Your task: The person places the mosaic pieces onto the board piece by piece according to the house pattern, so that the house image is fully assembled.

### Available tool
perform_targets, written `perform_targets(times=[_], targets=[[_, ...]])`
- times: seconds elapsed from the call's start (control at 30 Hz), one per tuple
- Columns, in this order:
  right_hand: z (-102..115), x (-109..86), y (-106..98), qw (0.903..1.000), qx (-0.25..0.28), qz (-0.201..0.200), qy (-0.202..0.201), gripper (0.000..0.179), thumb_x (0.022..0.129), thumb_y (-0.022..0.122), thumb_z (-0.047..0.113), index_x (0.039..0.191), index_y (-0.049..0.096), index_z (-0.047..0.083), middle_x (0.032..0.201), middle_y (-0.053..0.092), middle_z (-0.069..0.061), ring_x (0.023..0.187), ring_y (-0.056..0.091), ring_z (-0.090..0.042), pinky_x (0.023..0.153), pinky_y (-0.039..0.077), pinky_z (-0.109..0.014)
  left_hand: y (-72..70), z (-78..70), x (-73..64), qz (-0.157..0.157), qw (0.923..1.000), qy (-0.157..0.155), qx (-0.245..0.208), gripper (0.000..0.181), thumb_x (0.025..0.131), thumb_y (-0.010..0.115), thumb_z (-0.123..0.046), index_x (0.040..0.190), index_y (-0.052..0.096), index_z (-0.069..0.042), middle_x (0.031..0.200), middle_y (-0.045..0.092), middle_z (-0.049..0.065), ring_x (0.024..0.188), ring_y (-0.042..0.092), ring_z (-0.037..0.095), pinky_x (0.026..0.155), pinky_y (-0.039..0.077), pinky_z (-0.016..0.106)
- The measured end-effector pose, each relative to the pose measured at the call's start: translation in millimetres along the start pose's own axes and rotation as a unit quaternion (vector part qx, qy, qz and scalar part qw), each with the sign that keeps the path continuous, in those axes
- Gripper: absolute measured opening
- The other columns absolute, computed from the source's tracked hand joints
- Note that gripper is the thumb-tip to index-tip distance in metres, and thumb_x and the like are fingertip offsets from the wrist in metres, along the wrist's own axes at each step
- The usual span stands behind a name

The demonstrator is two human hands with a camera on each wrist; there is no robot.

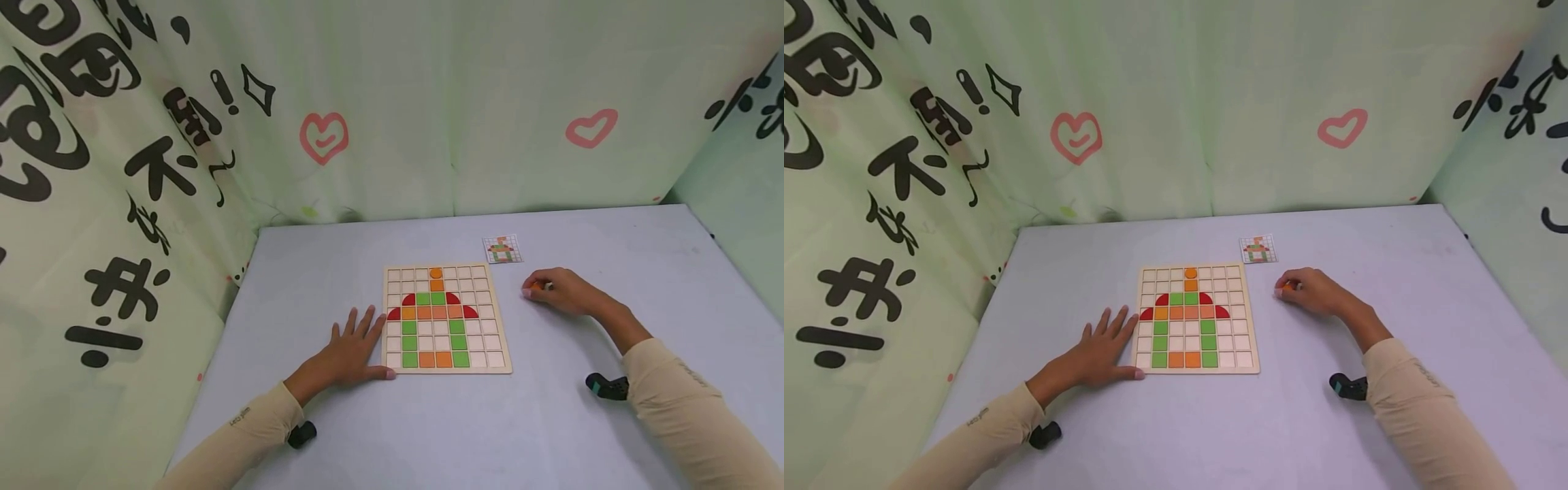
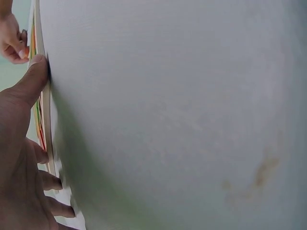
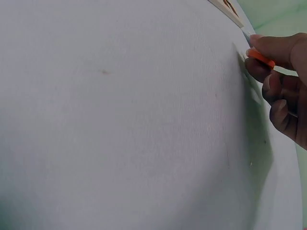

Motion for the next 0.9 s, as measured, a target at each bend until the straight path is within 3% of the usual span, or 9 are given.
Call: perform_targets(times=[0.1, 0.23, 0.37, 0.57, 0.77, 0.9], targets=[[6.8, 3.7, 1.9, 0.9997, 0.024, 0.003, -0.004, 0.025, 0.099, 0.063, 0.015, 0.117, 0.069, -0.002, 0.105, 0.069, -0.012, 0.091, 0.058, -0.021, 0.083, 0.051, -0.042, -0.3, 0.1, 0.1, -0.002, 1.0, 0.001, 0.0, 0.11, 0.081, 0.064, -0.073, 0.162, 0.015, -0.017, 0.169, 0.009, 0.014, 0.153, 0.006, 0.048, 0.112, 0.02, 0.074], [10.7, 10.3, 8.2, 0.9961, 0.084, 0.024, -0.002, 0.031, 0.099, 0.057, 0.009, 0.127, 0.064, -0.004, 0.119, 0.065, -0.021, 0.074, 0.058, -0.018, 0.066, 0.051, -0.032, -0.6, -0.1, 0.3, -0.003, 1.0, 0.003, 0.002, 0.11, 0.081, 0.063, -0.074, 0.162, 0.016, -0.017, 0.169, 0.01, 0.014, 0.153, 0.007, 0.049, 0.111, 0.021, 0.075], [15.4, 22.3, 15.1, 0.9918, 0.123, 0.032, 0.001, 0.031, 0.097, 0.061, 0.007, 0.126, 0.064, -0.002, 0.107, 0.063, -0.016, 0.064, 0.054, -0.016, 0.058, 0.047, -0.026, -0.4, 0.0, 1.2, -0.001, 1.0, 0.007, 0.006, 0.11, 0.081, 0.062, -0.075, 0.162, 0.016, -0.017, 0.169, 0.009, 0.014, 0.153, 0.007, 0.049, 0.111, 0.022, 0.075], [33.9, 47.8, 21.2, 0.9915, 0.13, 0.003, -0.01, 0.027, 0.089, 0.076, 0.015, 0.112, 0.069, 0.003, 0.09, 0.06, -0.007, 0.071, 0.053, -0.017, 0.058, 0.046, -0.025, 0.8, 1.5, 2.6, 0.002, 0.9999, 0.007, 0.01, 0.11, 0.081, 0.062, -0.075, 0.163, 0.015, -0.017, 0.17, 0.008, 0.014, 0.153, 0.007, 0.049, 0.111, 0.022, 0.075], [56.4, 68.1, 29.3, 0.9927, 0.119, 0.001, -0.017, 0.032, 0.093, 0.071, 0.014, 0.121, 0.068, -0.001, 0.098, 0.064, -0.011, 0.084, 0.054, -0.019, 0.064, 0.046, -0.025, 2.3, 2.3, 3.5, 0.002, 0.9999, 0.006, 0.01, 0.111, 0.081, 0.061, -0.076, 0.163, 0.014, -0.018, 0.17, 0.008, 0.014, 0.153, 0.006, 0.049, 0.111, 0.022, 0.075], [65.5, 78.6, 35.4, 0.9947, 0.101, 0.007, -0.014, 0.034, 0.095, 0.068, 0.013, 0.125, 0.067, -0.001, 0.099, 0.067, -0.011, 0.082, 0.055, -0.02, 0.066, 0.045, -0.027, 1.6, 1.7, 3.2, 0.0, 0.9999, 0.007, 0.008, 0.111, 0.081, 0.062, -0.076, 0.163, 0.015, -0.018, 0.17, 0.009, 0.014, 0.153, 0.007, 0.049, 0.111, 0.022, 0.075]])
Point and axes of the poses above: each hand's wrist, its own x-axis towards the middle knuckle, its own y-axis out of the palm, z = x × y, the point moved 9 cm from there along x, towards the middle knuckle
